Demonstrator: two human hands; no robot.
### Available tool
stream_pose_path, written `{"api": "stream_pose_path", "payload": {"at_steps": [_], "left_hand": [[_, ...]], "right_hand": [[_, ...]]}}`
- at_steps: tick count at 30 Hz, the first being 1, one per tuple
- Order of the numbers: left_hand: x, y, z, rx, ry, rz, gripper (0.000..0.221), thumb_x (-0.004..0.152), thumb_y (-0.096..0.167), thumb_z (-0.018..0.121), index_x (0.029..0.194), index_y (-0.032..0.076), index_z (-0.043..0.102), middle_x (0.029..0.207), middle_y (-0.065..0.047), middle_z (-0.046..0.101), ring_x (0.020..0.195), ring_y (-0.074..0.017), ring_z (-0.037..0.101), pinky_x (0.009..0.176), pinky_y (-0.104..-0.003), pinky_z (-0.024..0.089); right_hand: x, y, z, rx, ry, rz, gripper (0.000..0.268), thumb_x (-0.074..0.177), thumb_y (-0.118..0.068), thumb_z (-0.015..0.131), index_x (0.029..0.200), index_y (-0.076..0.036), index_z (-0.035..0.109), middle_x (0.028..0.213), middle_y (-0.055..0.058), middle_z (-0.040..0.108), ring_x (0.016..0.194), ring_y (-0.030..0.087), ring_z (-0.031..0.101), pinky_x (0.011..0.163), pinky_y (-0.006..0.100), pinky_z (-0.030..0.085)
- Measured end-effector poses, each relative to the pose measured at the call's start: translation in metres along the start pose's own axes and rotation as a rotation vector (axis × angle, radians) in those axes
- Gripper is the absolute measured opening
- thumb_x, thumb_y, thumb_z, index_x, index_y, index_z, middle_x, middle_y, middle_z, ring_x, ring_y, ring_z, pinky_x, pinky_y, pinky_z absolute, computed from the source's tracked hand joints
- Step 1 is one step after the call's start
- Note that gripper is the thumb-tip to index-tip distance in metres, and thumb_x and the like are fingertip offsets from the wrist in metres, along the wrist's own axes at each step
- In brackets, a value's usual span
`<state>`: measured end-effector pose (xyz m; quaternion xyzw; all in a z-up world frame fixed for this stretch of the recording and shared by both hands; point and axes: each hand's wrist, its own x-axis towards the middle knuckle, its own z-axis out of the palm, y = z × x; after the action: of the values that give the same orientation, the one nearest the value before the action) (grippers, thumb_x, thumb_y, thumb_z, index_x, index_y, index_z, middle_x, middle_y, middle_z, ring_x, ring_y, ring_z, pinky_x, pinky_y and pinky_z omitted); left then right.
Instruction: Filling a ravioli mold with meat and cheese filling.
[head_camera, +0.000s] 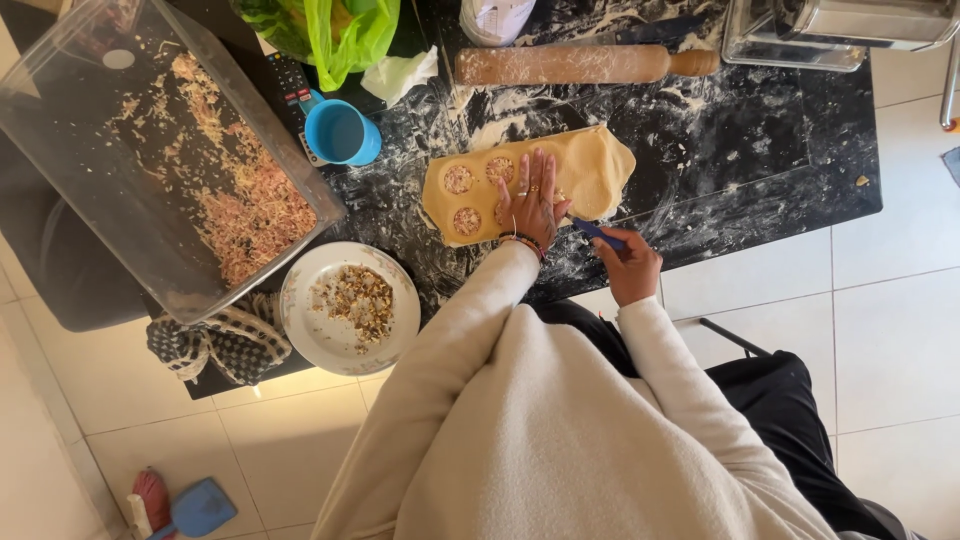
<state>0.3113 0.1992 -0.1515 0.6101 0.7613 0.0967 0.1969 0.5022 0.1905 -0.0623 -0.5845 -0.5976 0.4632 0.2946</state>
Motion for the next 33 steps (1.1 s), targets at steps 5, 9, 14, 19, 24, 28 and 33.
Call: {"api": "stream_pose_path", "payload": {"at_steps": [5, 9, 14, 19, 24, 28, 33], "left_hand": [[0.003, -0.002, 0.009, 0.070, 0.012, 0.012, 0.081, 0.107, 0.056, 0.036, 0.166, 0.013, 0.002, 0.174, -0.008, 0.000, 0.161, -0.0291, -0.004, 0.124, -0.067, 0.004], [0.003, 0.001, 0.002, 0.096, -0.078, -0.008, 0.080, 0.107, 0.057, 0.035, 0.167, 0.014, 0.003, 0.175, -0.007, 0.000, 0.161, -0.0273, -0.005, 0.126, -0.064, 0.002], [0.003, -0.002, 0.009, 0.056, 0.002, -0.007, 0.079, 0.107, 0.057, 0.033, 0.167, 0.014, 0.004, 0.175, -0.007, 0.000, 0.161, -0.0269, -0.006, 0.126, -0.063, 0.001], [0.001, -0.001, 0.006, -0.019, 0.048, -0.013, 0.076, 0.108, 0.053, 0.032, 0.167, 0.014, 0.005, 0.175, -0.007, 0.000, 0.161, -0.0267, -0.006, 0.127, -0.061, 0.000], [0.000, 0.005, -0.006, 0.039, -0.051, -0.050, 0.077, 0.109, 0.051, 0.034, 0.167, 0.012, 0.003, 0.175, -0.007, -0.003, 0.162, -0.0278, -0.006, 0.128, -0.062, 0.000], [0.001, 0.008, -0.017, 0.086, -0.101, -0.048, 0.077, 0.108, 0.050, 0.033, 0.166, 0.012, 0.001, 0.175, -0.008, -0.005, 0.161, -0.0293, -0.007, 0.126, -0.062, 0.001], [0.002, 0.007, -0.022, 0.053, -0.113, -0.040, 0.081, 0.107, 0.055, 0.033, 0.167, 0.011, -0.001, 0.175, -0.008, -0.006, 0.161, -0.0301, -0.006, 0.124, -0.063, 0.002]], "right_hand": [[0.004, -0.013, -0.002, -0.022, -0.039, -0.021, 0.017, 0.094, -0.004, 0.077, 0.109, 0.001, 0.073, 0.093, 0.008, 0.078, 0.081, 0.009, 0.074, 0.072, 0.023, 0.058], [0.005, -0.025, -0.004, -0.042, -0.082, -0.074, 0.015, 0.094, -0.003, 0.076, 0.107, 0.001, 0.072, 0.092, 0.009, 0.078, 0.080, 0.011, 0.076, 0.070, 0.024, 0.059], [0.012, -0.033, -0.009, -0.132, -0.092, -0.140, 0.015, 0.093, -0.005, 0.078, 0.106, 0.001, 0.072, 0.089, 0.009, 0.077, 0.078, 0.013, 0.076, 0.067, 0.026, 0.059], [0.012, -0.034, -0.015, -0.184, -0.094, -0.207, 0.016, 0.094, -0.007, 0.079, 0.106, 0.000, 0.072, 0.088, 0.008, 0.076, 0.077, 0.012, 0.076, 0.066, 0.026, 0.058], [0.011, -0.043, -0.024, -0.172, -0.080, -0.190, 0.015, 0.093, -0.005, 0.079, 0.106, 0.000, 0.073, 0.088, 0.010, 0.076, 0.075, 0.013, 0.073, 0.066, 0.025, 0.057], [0.014, -0.034, -0.033, -0.103, -0.077, -0.153, 0.016, 0.094, -0.003, 0.077, 0.108, 0.002, 0.072, 0.090, 0.009, 0.076, 0.078, 0.011, 0.074, 0.069, 0.024, 0.059], [0.019, -0.004, -0.042, 0.172, -0.054, -0.079, 0.014, 0.101, -0.001, 0.071, 0.113, 0.005, 0.069, 0.096, 0.011, 0.075, 0.082, 0.013, 0.072, 0.078, 0.025, 0.061]]}}
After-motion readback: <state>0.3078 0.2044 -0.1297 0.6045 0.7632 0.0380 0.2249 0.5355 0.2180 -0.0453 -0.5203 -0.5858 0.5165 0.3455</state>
